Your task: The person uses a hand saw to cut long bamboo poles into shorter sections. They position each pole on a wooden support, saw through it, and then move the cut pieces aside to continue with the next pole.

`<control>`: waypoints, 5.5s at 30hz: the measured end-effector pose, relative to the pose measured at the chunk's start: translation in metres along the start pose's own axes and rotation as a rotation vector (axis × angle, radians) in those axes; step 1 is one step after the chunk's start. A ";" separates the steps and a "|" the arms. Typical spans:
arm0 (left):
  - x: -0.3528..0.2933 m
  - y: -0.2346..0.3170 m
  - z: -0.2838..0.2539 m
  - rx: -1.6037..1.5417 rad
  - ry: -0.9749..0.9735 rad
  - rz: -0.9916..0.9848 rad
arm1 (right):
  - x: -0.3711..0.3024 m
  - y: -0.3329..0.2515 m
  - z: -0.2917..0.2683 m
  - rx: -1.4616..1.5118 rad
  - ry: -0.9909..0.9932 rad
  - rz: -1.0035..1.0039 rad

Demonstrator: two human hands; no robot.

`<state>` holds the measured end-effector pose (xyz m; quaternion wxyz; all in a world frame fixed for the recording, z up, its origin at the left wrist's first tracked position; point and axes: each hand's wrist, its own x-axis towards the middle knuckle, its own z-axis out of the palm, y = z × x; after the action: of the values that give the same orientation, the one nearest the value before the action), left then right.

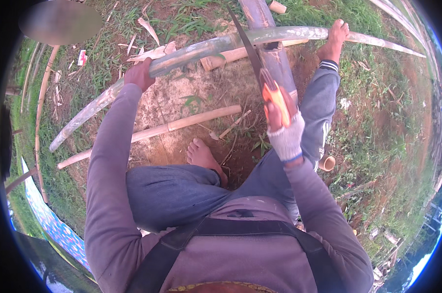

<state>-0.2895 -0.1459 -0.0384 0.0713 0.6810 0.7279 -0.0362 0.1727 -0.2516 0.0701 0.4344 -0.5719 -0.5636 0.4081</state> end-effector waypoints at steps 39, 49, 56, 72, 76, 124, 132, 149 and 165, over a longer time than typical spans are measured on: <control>0.004 0.009 -0.020 0.010 -0.131 -0.052 | 0.073 -0.017 0.033 -0.232 0.047 -0.152; -0.004 0.010 -0.008 -0.016 -0.084 -0.036 | 0.011 0.013 0.001 -0.032 0.029 -0.175; 0.024 0.015 -0.025 -0.041 -0.070 0.023 | 0.065 -0.007 0.016 -0.210 0.089 -0.201; 0.005 0.009 -0.015 -0.012 -0.123 -0.024 | 0.082 0.009 0.035 -0.165 0.072 -0.182; -0.001 -0.004 -0.009 -0.027 -0.078 -0.027 | -0.056 0.018 -0.039 0.001 -0.003 0.013; -0.006 -0.005 -0.010 -0.001 -0.101 -0.040 | -0.042 0.012 -0.024 -0.129 0.025 -0.078; 0.009 0.011 -0.010 -0.029 -0.047 0.000 | 0.076 0.011 0.030 -0.371 0.078 -0.367; 0.011 0.011 -0.013 -0.001 -0.069 -0.015 | 0.091 0.017 0.034 -0.139 0.049 -0.274; 0.011 0.016 -0.018 -0.008 -0.091 -0.042 | 0.108 0.005 0.035 -0.300 0.065 -0.325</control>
<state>-0.2754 -0.1310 -0.0217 0.1063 0.6631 0.7380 -0.0659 0.1441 -0.1425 0.0577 0.4225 -0.5447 -0.6884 0.2256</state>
